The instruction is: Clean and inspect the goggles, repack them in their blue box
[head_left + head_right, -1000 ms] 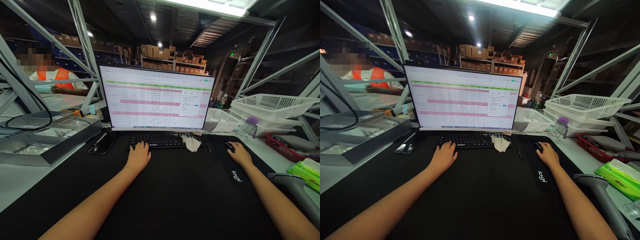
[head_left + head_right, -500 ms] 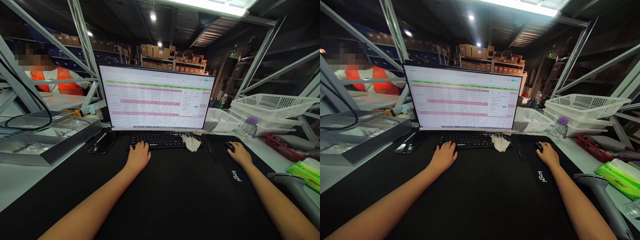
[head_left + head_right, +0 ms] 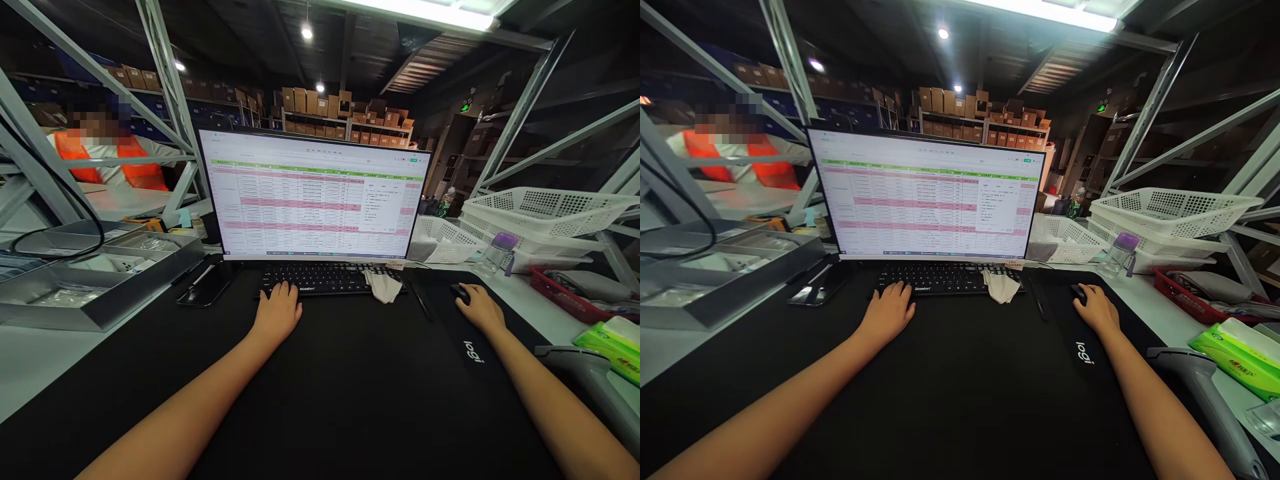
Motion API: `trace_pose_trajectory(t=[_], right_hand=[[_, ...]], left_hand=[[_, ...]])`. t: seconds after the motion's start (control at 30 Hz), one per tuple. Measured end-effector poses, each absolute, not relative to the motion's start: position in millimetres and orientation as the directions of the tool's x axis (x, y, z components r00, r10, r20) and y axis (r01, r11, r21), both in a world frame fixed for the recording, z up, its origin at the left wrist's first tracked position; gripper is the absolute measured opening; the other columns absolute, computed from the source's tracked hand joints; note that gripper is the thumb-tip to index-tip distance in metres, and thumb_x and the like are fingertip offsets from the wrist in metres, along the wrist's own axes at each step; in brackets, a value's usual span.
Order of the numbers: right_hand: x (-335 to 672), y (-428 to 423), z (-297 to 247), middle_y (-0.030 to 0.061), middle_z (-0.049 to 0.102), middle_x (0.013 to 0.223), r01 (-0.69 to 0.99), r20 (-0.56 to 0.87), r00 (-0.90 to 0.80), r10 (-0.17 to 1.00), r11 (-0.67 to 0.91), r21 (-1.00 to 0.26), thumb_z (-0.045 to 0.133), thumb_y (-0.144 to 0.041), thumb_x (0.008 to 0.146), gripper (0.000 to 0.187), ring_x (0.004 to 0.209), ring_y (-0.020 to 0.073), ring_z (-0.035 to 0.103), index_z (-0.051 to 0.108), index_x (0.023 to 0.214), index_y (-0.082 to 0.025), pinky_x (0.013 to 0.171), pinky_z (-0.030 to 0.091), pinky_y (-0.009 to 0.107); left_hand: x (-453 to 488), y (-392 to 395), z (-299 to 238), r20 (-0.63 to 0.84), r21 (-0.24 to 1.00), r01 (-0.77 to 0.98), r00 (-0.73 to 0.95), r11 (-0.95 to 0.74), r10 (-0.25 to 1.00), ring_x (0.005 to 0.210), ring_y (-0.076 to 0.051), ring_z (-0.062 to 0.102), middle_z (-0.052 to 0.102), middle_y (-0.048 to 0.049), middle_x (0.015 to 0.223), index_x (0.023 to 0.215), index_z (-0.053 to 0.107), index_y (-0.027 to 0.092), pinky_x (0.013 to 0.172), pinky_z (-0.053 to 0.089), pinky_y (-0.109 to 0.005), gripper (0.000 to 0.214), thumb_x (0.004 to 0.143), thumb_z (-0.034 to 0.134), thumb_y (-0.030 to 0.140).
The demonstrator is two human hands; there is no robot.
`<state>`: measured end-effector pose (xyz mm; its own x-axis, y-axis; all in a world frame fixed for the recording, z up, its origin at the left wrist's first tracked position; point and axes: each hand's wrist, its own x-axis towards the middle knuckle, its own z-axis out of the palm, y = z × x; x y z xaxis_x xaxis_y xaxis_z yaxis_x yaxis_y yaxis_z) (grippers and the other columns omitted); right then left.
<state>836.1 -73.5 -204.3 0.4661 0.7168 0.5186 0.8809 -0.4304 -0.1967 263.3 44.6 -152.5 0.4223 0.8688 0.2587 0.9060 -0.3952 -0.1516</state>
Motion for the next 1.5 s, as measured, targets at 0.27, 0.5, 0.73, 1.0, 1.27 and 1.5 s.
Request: trace_pose_trajectory(t=[0.27, 0.5, 0.73, 1.0, 1.27, 1.5], right_hand=[[834, -77, -204, 0.0154, 0.066, 0.140, 0.881, 0.507, 0.462, 0.727, -0.440, -0.172, 0.056, -0.042, 0.092, 0.054, 0.126, 0.0322, 0.068, 0.070, 0.139, -0.019, 0.112, 0.054, 0.046], [832, -75, -200, 0.0154, 0.068, 0.134, 0.892, 0.523, 0.449, 0.725, -0.396, -0.217, 0.060, -0.036, 0.089, 0.047, 0.126, 0.0317, 0.068, 0.073, 0.131, -0.019, 0.117, 0.052, 0.046], [827, -75, -195, 0.0163, 0.067, 0.135, 0.879, 0.503, 0.476, 0.721, -0.416, -0.235, 0.059, -0.036, 0.088, 0.048, 0.128, 0.0322, 0.067, 0.072, 0.130, -0.017, 0.118, 0.050, 0.045], [823, -76, -194, 0.0151, 0.068, 0.133, 0.882, 0.509, 0.470, 0.722, -0.411, -0.231, 0.059, -0.036, 0.089, 0.046, 0.126, 0.0319, 0.068, 0.072, 0.130, -0.020, 0.116, 0.051, 0.046], [821, -81, -192, 0.0146, 0.067, 0.138, 0.873, 0.479, 0.483, 0.733, -0.446, -0.197, 0.058, -0.039, 0.093, 0.049, 0.121, 0.0324, 0.070, 0.071, 0.136, -0.020, 0.110, 0.055, 0.047], [822, -77, -192, 0.0162, 0.068, 0.134, 0.891, 0.504, 0.453, 0.735, -0.390, -0.232, 0.059, -0.033, 0.090, 0.048, 0.126, 0.0308, 0.067, 0.070, 0.134, -0.017, 0.117, 0.050, 0.045]], left_hand=[[264, 45, -153, 0.269, -0.146, 0.904, 0.427, -0.402, 0.863, 0.150, -0.042, 0.051, 0.053, -0.0279, 0.161, 0.154, 0.055, 0.005, 0.119, 0.046, -0.069, 0.052, 0.108, 0.044, 0.025], [263, 45, -153, 0.274, -0.127, 0.906, 0.423, -0.403, 0.864, 0.150, -0.043, 0.051, 0.054, -0.0283, 0.160, 0.153, 0.056, 0.005, 0.119, 0.046, -0.069, 0.051, 0.107, 0.046, 0.025], [263, 46, -154, 0.278, -0.129, 0.905, 0.426, -0.406, 0.861, 0.150, -0.042, 0.051, 0.053, -0.0289, 0.161, 0.154, 0.055, 0.004, 0.119, 0.045, -0.070, 0.052, 0.107, 0.045, 0.025], [262, 47, -155, 0.270, -0.149, 0.903, 0.429, -0.403, 0.862, 0.149, -0.041, 0.050, 0.054, -0.0274, 0.161, 0.153, 0.055, 0.006, 0.118, 0.046, -0.068, 0.053, 0.107, 0.041, 0.027], [263, 45, -154, 0.260, -0.171, 0.902, 0.430, -0.397, 0.865, 0.150, -0.040, 0.051, 0.053, -0.0268, 0.162, 0.155, 0.054, 0.006, 0.119, 0.045, -0.068, 0.053, 0.108, 0.040, 0.027], [264, 44, -152, 0.253, -0.177, 0.903, 0.426, -0.391, 0.869, 0.150, -0.041, 0.050, 0.052, -0.0266, 0.163, 0.155, 0.054, 0.005, 0.119, 0.045, -0.068, 0.053, 0.109, 0.040, 0.027]])
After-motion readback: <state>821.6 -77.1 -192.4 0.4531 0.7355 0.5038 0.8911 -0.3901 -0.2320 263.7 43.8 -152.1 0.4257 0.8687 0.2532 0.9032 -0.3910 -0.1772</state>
